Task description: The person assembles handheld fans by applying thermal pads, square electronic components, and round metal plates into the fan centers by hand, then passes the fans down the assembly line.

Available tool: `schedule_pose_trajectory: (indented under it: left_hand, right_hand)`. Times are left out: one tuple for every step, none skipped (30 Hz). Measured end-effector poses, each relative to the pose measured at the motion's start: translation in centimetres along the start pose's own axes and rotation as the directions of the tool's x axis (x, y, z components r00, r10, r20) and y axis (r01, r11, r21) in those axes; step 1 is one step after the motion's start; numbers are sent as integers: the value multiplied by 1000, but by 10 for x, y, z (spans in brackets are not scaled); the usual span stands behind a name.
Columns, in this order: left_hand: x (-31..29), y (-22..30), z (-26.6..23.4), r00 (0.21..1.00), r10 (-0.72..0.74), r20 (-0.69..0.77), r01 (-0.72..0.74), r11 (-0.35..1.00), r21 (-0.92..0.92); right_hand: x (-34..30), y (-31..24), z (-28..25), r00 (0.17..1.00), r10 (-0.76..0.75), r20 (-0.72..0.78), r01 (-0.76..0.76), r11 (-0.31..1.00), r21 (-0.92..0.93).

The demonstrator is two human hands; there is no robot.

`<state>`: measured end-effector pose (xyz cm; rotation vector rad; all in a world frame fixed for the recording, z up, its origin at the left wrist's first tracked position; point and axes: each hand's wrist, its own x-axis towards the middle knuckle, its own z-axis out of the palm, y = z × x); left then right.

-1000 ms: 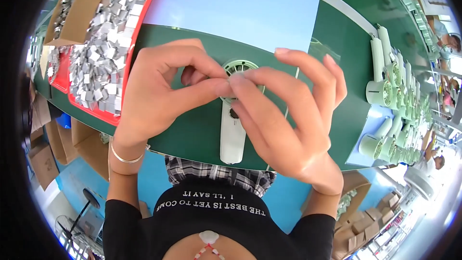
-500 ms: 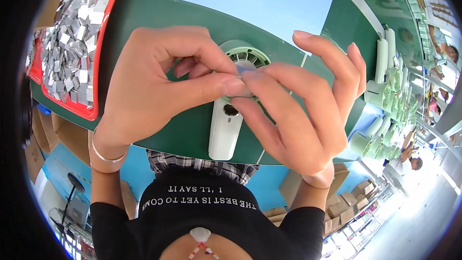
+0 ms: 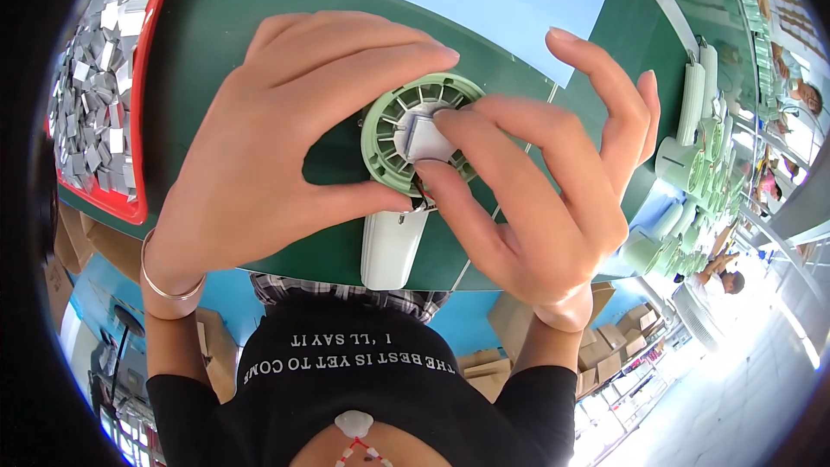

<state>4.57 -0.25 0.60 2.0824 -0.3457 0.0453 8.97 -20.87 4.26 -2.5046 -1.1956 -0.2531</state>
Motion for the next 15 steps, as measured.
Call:
schedule_pose_trajectory:
  left_hand:
    - [0,0,0,1000,4,-11,-4,1000,5]
    - [1,0,0,1000,8,-22,-8,1000,11]
    - [2,5,0,1000,7,-19,-7,1000,6]
    - [3,15,-2,1000,-21,-18,22,998,59]
    - [5,22,-4,999,-50,-19,52,992,112]
    - [7,23,-4,998,-52,-19,54,992,110]
    - [8,24,-5,998,-55,-9,56,991,118]
    - [9,25,-5,998,-59,0,58,990,127]
    - [10,25,-5,998,-62,9,60,989,135]
    - [10,26,-5,998,-65,19,61,988,144]
    - [10,26,-5,997,-67,28,62,986,153]
    - [9,25,-5,997,-68,27,63,987,151]
    - [9,24,-5,999,-49,18,46,987,154]
    - [7,23,-4,1000,-30,8,28,987,157]
    - [7,23,-4,999,-31,7,30,987,156]
  right_hand:
    - [0,1,1,1000,3,5,-3,1000,-1]
    - [0,1,1,1000,3,3,-3,1000,4]
    - [-1,1,2,1000,3,0,-3,1000,9]
    - [0,2,2,1000,3,4,-3,1000,10]
    - [0,2,2,1000,-3,5,3,1000,14]
    - [1,2,2,1000,-9,6,9,1000,18]
    - [0,2,2,1000,-9,9,9,1000,18]
    - [0,1,2,1000,2,8,-2,1000,20]
    - [0,0,3,1000,13,7,-13,1000,22]
    - [0,0,2,1000,13,9,-13,1000,21]
    - [0,0,2,1000,13,11,-13,1000,15]
    - [0,-1,1,1000,13,13,-13,1000,8]
    - [1,-2,1,1000,13,15,-13,1000,8]
    - [1,-3,1,1000,23,21,-22,1000,-13]
    - [1,-4,1,999,32,27,-31,999,-35]
